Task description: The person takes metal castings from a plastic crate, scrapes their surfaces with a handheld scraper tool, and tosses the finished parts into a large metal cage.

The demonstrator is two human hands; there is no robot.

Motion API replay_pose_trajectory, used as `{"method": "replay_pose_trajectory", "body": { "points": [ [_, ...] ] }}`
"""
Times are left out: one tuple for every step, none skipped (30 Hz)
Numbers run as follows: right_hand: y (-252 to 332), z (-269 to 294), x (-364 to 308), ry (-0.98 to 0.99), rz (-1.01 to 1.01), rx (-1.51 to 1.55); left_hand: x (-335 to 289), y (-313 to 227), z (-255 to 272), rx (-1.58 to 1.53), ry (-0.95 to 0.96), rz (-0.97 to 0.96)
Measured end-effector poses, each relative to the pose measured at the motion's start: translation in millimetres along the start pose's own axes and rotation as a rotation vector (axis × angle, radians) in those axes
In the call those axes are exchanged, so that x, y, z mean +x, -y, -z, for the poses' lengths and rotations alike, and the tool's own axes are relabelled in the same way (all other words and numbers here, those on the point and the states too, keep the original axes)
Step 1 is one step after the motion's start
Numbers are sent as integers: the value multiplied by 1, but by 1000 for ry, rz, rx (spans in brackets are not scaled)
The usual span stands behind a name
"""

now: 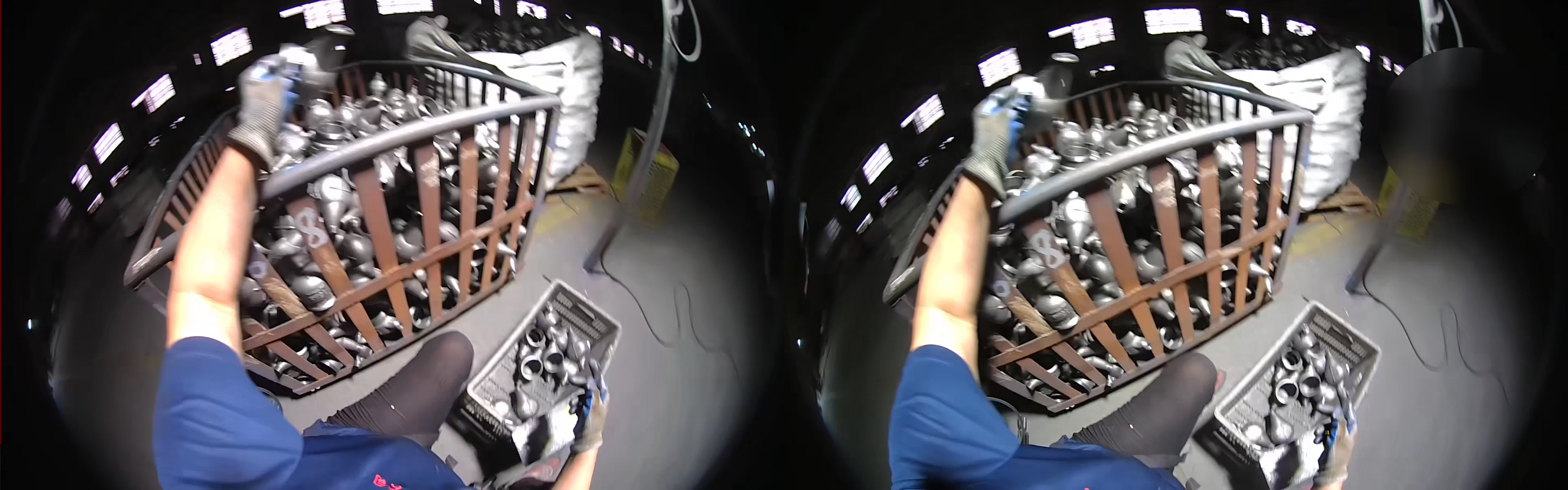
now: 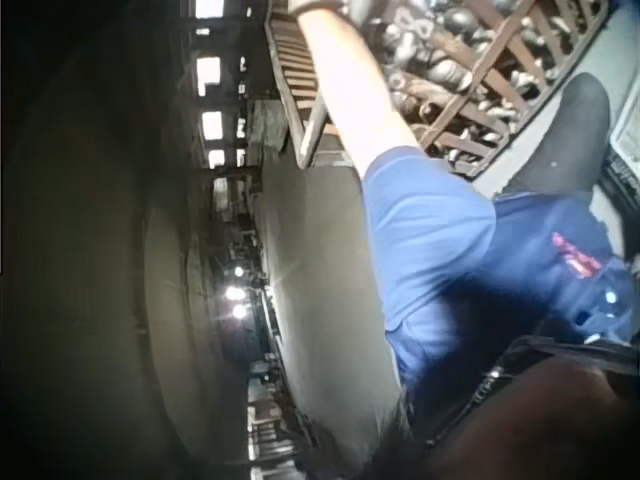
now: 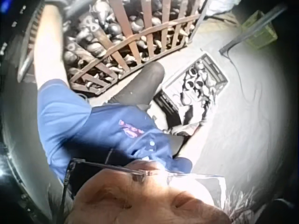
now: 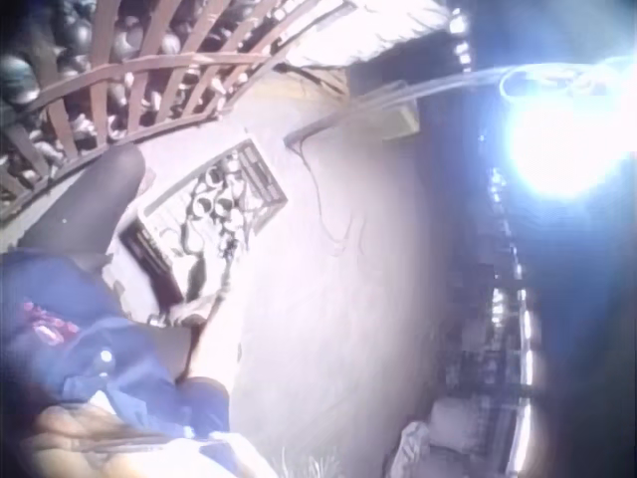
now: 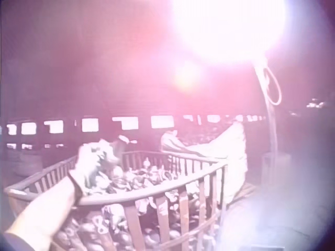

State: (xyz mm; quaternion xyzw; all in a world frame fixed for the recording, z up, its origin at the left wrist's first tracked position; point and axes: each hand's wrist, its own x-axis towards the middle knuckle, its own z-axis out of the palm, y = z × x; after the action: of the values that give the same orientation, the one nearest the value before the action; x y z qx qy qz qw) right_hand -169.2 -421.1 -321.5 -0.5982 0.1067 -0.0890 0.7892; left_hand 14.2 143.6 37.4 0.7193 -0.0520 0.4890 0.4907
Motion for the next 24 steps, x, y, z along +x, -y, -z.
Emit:
{"method": "replay_pose_trajectory", "body": {
  "points": [
    [1, 4, 0, -12, -39, -83, 33, 24, 17, 299, -27, -101],
    [-1, 6, 0, -44, -66, -80, 66, 45, 41, 855, -9, -236],
    [0, 10, -2, -97, -137, -91, 90, 65, 60, 1551, 38, -314],
    [-2, 11, -2, -114, -135, -58, 111, 83, 71, 1800, 62, -356],
    [-1, 13, -3, -161, -151, -86, 119, 95, 81, 1836, 58, -138],
    [1, 14, -5, -118, -108, -76, 130, 97, 76, 1515, -35, -32],
    [4, 13, -6, -111, -68, -6, 127, 93, 67, 1004, -172, 14],
    [7, 12, -6, -136, -69, 3, 117, 80, 51, 533, -268, -4],
    [12, 10, -7, -124, -19, 32, 99, 63, 24, 351, -155, -112],
    [18, 8, -7, -198, -75, 13, 74, 39, -9, 70, 28, -242],
    [24, 6, -7, -190, -60, 9, 29, 20, -38, -62, 238, -261],
    [29, 4, -7, -185, -34, 4, -22, 1, -67, -174, 438, -243],
    [34, 2, -6, -197, -55, 2, -78, -12, -100, 349, 546, -717],
    [37, 1, -6, -202, -71, 23, -143, -15, -132, 213, 722, -356],
    [40, -1, -6, -239, -104, 24, -210, -12, -173, 21, 883, -35],
    [41, -2, -6, -249, -126, 38, -259, -8, -224, -57, 1073, -442],
    [42, -2, -6, -242, -113, 25, -308, -2, -258, -203, 1365, -265],
    [44, -2, -7, -215, -111, 58, -351, 8, -289, -263, 1681, 37],
    [44, -1, -7, -227, -115, 64, -396, 18, -310, -191, 1724, 131],
    [45, -1, -7, -243, -121, 96, -437, 28, -332, -150, 1856, 190],
    [46, -1, -7, -262, -136, 93, -473, 41, -347, -37, 1974, 132],
    [48, 1, -7, -267, -145, 102, -508, 51, -356, -40, 1942, -1],
    [50, 1, -8, -298, -156, 100, -542, 61, -367, 32, 2013, 18],
    [52, 2, -7, -313, -193, 99, -573, 72, -370, 59, 2000, 14]
  ]
}}
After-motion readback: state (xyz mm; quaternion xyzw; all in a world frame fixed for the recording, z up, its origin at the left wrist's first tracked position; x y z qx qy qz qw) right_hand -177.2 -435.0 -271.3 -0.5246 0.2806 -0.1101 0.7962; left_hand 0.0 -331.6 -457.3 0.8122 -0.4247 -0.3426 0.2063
